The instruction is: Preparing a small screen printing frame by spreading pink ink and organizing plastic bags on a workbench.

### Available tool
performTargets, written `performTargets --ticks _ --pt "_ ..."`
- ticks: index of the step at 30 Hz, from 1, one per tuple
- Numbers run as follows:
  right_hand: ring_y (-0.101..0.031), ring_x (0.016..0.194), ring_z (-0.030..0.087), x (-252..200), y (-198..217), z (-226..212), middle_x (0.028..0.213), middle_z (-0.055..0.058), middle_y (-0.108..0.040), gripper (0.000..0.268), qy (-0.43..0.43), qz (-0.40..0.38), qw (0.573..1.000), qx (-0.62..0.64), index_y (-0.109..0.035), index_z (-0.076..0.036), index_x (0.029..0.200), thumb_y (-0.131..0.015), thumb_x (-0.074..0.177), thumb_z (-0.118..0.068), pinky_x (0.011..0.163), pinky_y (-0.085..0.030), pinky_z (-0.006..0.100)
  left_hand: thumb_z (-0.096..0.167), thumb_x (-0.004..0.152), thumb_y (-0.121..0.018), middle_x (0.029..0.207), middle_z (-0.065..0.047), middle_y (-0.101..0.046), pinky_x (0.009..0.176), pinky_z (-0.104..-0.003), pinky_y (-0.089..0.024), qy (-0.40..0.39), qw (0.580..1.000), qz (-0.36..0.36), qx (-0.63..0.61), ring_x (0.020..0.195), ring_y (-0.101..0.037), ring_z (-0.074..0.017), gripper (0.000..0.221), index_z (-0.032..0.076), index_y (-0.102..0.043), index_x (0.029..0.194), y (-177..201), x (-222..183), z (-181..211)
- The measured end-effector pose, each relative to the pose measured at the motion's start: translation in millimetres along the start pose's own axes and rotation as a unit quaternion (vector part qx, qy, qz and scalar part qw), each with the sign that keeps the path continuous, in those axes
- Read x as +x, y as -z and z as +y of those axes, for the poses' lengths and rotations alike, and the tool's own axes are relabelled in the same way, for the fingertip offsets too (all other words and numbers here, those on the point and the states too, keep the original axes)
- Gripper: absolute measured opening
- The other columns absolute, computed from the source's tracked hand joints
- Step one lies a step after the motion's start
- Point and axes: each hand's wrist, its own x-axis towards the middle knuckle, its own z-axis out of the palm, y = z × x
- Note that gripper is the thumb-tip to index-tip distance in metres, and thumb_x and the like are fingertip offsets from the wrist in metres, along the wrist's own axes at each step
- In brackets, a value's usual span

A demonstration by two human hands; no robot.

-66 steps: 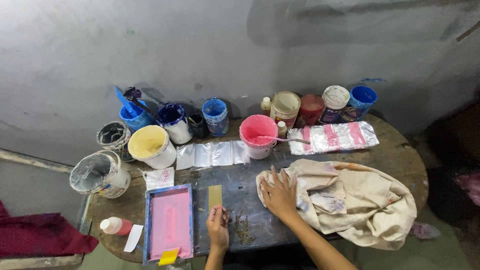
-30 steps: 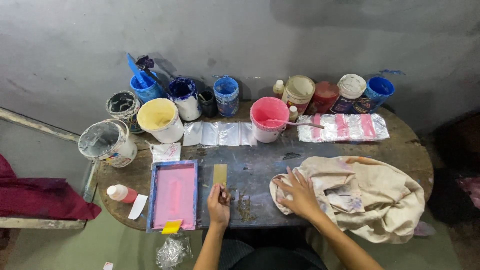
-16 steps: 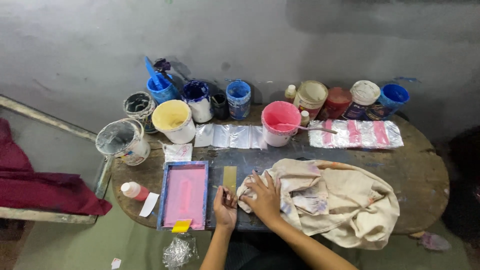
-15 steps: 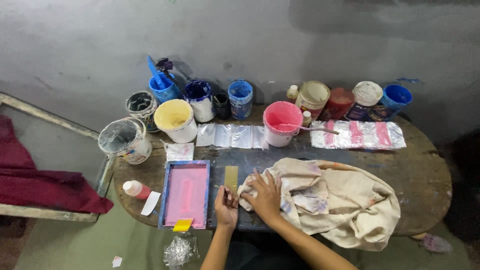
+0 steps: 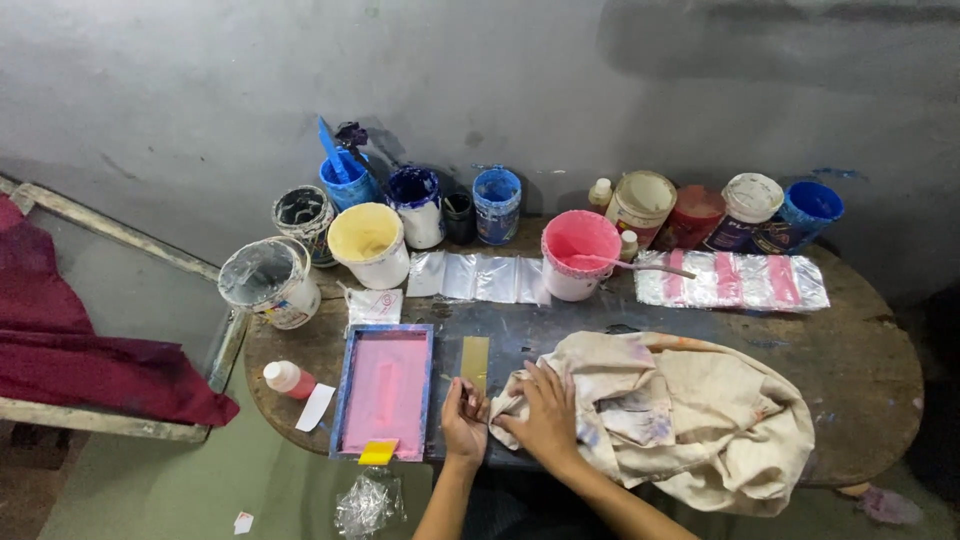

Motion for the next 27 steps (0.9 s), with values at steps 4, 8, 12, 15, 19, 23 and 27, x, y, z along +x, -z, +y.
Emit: performTargets --ticks 4,8,12,15,19,23,27 --pt "-0.042 0.141 0.028 13.4 -11.4 -4.9 0.141 0.004 -0.056 0.041 0.009 0.075 0.997 -0.001 -0.068 -0.024 0.089 -0.09 0.065 -0.048 0.12 -0.019 0.056 0.025 0.106 -0.055 0.06 -0.001 -0.037 0.049 -0.026 -0.025 -0.017 1.0 -0.002 0.008 0.05 -0.027 -0.0103 0.029 0.007 -0.055 0.083 4.0 2.2 -1.6" --pt "-0.052 0.13 0.036 26.6 -16.0 5.3 0.139 0.012 -0.059 0.029 0.07 0.177 0.982 -0.01 -0.069 -0.018 0.092 -0.084 0.069 -0.028 0.108 -0.034 0.056 0.024 0.106 -0.053 0.063 0.0 -0.038 0.049 -0.026 -0.024 -0.032 0.999 -0.009 0.003 0.052 -0.029 -0.0092 0.029 0.008 -0.055 0.083 8.1 2.5 -4.8" --pt "-0.057 0.121 0.04 29.9 -8.6 45.4 0.139 0.016 -0.058 0.026 0.054 0.204 0.977 0.033 -0.071 -0.009 0.1 -0.077 0.075 -0.007 0.104 -0.046 0.049 0.024 0.106 -0.054 0.065 0.0 -0.037 0.048 -0.024 -0.024 -0.04 0.999 -0.002 0.006 0.053 -0.03 -0.0088 0.025 0.007 -0.055 0.087 18.0 8.1 -10.4" --pt "-0.058 0.121 0.037 18.0 11.9 87.5 0.136 0.016 -0.057 0.031 0.003 0.221 0.975 0.018 -0.073 -0.007 0.108 -0.08 0.078 -0.007 0.106 -0.049 0.045 0.024 0.106 -0.053 0.065 -0.001 -0.038 0.05 -0.025 -0.024 -0.032 0.999 0.002 0.026 0.054 -0.029 -0.0096 0.025 0.006 -0.057 0.088 11.1 3.8 -6.3" --pt "-0.058 0.124 0.037 10.7 35.3 149.3 0.134 0.017 -0.057 0.03 -0.013 0.27 0.963 0.005 -0.072 -0.01 0.108 -0.079 0.079 -0.012 0.109 -0.045 0.043 0.024 0.106 -0.054 0.065 -0.002 -0.038 0.05 -0.025 -0.023 -0.033 0.999 -0.004 0.023 0.053 -0.027 -0.0093 0.026 0.005 -0.056 0.088 14.3 6.5 -9.4" --pt "-0.057 0.122 0.037 27.8 78.9 189.4 0.138 0.018 -0.052 0.03 -0.116 0.26 0.959 0.015 -0.071 -0.006 0.113 -0.075 0.084 -0.011 0.104 -0.049 0.042 0.022 0.108 -0.051 0.068 -0.002 -0.038 0.051 -0.026 -0.023 -0.037 0.998 -0.019 0.038 0.055 -0.027 -0.01 0.027 0.005 -0.054 0.087 7.2 1.8 -6.7" --pt "-0.052 0.129 0.041 61.2 90.1 228.9 0.139 0.019 -0.05 0.023 -0.184 0.284 0.94 0.05 -0.071 -0.004 0.107 -0.076 0.089 -0.017 0.105 -0.044 0.045 0.022 0.11 -0.049 0.067 -0.002 -0.037 0.051 -0.026 -0.023 -0.038 0.998 -0.03 0.045 0.055 -0.027 -0.0104 0.029 0.005 -0.055 0.088 -1.7 -2.1 -2.8"
